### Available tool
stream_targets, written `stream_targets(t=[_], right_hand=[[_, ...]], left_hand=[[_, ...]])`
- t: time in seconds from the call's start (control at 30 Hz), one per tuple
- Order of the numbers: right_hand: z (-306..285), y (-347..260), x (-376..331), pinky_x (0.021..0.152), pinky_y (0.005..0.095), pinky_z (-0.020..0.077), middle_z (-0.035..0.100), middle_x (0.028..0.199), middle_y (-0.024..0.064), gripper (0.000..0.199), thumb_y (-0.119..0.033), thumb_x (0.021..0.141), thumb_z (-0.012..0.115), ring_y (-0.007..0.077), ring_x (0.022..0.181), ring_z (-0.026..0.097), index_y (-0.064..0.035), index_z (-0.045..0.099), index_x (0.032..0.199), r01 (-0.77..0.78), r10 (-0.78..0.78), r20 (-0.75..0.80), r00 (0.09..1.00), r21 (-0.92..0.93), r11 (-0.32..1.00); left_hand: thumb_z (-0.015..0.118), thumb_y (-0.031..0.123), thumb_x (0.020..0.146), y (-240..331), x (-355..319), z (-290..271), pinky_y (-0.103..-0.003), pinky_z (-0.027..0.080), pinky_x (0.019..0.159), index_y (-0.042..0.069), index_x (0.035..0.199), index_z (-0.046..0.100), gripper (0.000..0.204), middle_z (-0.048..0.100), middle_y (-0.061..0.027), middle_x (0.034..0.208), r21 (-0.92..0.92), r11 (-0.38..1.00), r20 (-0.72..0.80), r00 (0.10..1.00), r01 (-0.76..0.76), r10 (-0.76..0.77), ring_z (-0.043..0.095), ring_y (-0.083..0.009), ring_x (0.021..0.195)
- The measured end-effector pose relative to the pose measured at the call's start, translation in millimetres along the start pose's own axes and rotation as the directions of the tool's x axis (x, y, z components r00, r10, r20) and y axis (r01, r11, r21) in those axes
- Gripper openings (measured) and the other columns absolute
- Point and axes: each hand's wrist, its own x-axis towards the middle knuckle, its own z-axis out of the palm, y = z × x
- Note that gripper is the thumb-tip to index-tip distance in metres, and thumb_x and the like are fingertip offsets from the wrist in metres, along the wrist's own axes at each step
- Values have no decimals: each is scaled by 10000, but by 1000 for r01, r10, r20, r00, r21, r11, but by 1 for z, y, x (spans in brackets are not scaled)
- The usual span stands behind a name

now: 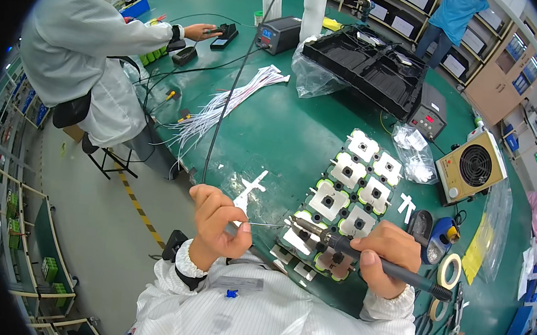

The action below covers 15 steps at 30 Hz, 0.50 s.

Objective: The recorder is soldering wire connections onto a battery pack assembly at an industrial electronics workstation.

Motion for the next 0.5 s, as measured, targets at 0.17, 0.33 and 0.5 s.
stream_targets(t=[0.17,0.33,0.5], right_hand=[[8,1,0,513,343,399,608,636,63,91,-97,832,711,217,527,512,-20,749,863,6,-5,44,999,-23,1000],[10,3,-2,520,346,399,607,639,63,90,-100,828,716,218,534,511,-18,748,848,-18,19,59,998,-11,1000],[11,5,0,517,343,389,595,629,62,90,-89,820,717,216,529,497,-7,746,841,-24,26,77,997,-23,999]], left_hand=[[631,149,612,-4,0,-4,-403,326,768,118,738,591,136,468,-41,731,-5,1000,-68,998,7,-7,464,-261,760],[625,149,581,-6,-2,-5,-402,317,755,112,705,576,139,456,-44,717,-21,1000,-57,998,11,-12,457,-260,735],[630,159,573,-7,-3,-1,-397,307,742,117,698,573,143,449,-36,710,-37,999,-39,999,8,-9,453,-248,718]])
